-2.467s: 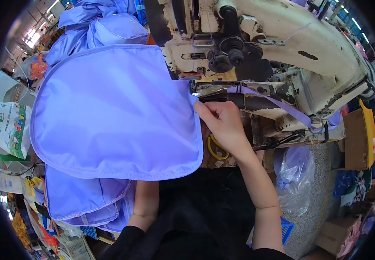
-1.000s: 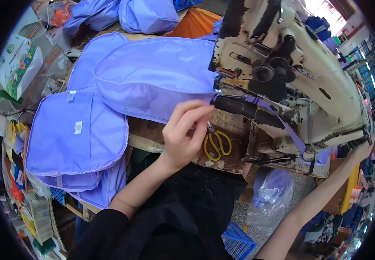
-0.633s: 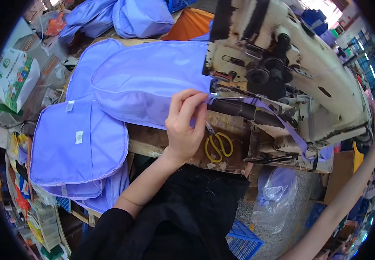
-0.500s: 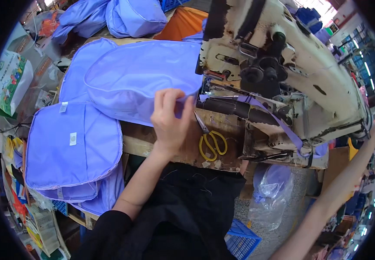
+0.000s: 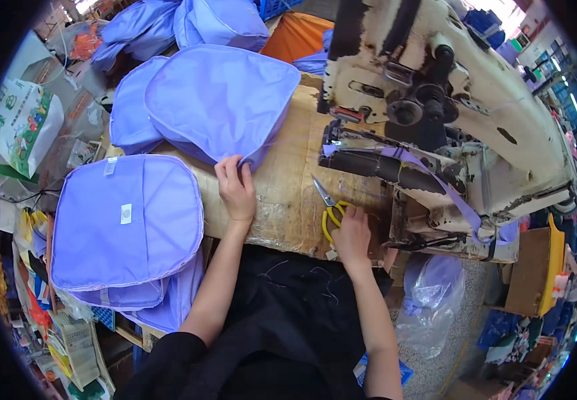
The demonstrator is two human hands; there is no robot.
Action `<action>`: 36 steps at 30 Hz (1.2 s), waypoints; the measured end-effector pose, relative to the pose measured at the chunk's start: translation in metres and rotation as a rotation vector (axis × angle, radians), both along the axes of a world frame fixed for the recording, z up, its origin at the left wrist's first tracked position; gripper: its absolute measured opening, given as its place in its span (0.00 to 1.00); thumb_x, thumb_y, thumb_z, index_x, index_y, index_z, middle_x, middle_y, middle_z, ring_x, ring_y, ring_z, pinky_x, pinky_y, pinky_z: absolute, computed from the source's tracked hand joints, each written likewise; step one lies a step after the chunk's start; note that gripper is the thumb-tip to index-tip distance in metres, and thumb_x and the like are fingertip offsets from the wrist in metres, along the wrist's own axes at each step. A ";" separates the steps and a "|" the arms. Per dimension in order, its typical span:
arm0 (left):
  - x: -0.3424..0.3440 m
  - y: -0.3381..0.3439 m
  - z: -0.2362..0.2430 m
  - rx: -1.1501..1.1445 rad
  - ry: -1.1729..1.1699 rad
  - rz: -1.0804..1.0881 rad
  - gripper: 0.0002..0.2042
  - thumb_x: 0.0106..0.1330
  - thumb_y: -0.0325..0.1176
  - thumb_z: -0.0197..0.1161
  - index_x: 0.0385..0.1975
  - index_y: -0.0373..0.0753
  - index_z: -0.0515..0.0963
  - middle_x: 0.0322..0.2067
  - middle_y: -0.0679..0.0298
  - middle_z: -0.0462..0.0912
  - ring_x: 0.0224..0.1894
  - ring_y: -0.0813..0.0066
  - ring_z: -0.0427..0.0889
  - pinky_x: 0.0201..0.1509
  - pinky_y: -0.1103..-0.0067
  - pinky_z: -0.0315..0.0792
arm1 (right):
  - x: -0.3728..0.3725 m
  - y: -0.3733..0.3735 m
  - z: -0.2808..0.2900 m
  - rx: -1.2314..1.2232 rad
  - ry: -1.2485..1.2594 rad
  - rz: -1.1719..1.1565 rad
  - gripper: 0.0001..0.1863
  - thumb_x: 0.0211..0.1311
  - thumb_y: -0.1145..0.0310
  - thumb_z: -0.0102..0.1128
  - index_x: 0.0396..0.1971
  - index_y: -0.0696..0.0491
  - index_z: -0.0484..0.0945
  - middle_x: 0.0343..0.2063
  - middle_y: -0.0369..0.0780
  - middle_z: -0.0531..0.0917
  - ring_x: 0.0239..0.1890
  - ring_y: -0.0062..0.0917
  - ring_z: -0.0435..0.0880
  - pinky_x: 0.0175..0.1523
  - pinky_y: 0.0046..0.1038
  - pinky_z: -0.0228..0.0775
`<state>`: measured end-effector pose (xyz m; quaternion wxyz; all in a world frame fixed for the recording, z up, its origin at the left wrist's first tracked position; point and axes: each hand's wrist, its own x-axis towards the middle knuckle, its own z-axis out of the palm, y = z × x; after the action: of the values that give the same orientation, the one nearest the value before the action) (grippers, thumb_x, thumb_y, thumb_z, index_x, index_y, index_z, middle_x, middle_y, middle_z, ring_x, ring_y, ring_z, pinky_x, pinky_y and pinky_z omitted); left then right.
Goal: Sewing the components of a purple bag using an industrial sewing machine.
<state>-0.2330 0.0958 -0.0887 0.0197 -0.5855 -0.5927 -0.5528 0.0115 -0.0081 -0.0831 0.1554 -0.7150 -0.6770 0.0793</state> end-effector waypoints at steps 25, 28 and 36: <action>-0.022 0.046 0.044 -0.330 -0.501 0.137 0.28 0.67 0.46 0.62 0.51 0.23 0.69 0.44 0.40 0.76 0.44 0.52 0.77 0.54 0.70 0.71 | 0.017 0.014 -0.025 0.249 0.203 -0.161 0.19 0.60 0.58 0.58 0.47 0.52 0.76 0.45 0.45 0.76 0.43 0.40 0.78 0.44 0.33 0.73; -0.040 0.047 0.048 -0.183 -0.496 -0.289 0.23 0.69 0.44 0.58 0.42 0.22 0.73 0.37 0.43 0.79 0.36 0.57 0.77 0.48 0.73 0.71 | 0.016 0.013 -0.039 0.503 0.198 -0.210 0.19 0.61 0.61 0.58 0.48 0.55 0.72 0.43 0.45 0.73 0.39 0.40 0.77 0.42 0.32 0.73; 0.007 0.101 0.112 0.041 -0.206 -0.245 0.22 0.69 0.43 0.56 0.38 0.23 0.74 0.31 0.49 0.79 0.31 0.60 0.73 0.43 0.72 0.69 | 0.019 0.014 -0.047 0.433 0.265 -0.146 0.20 0.64 0.61 0.56 0.51 0.56 0.69 0.46 0.45 0.72 0.44 0.40 0.76 0.44 0.32 0.72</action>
<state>-0.2258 0.1970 0.0236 -0.0968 -0.5932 -0.5042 -0.6201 0.0300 0.0054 -0.1301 0.3973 -0.6955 -0.5985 0.0142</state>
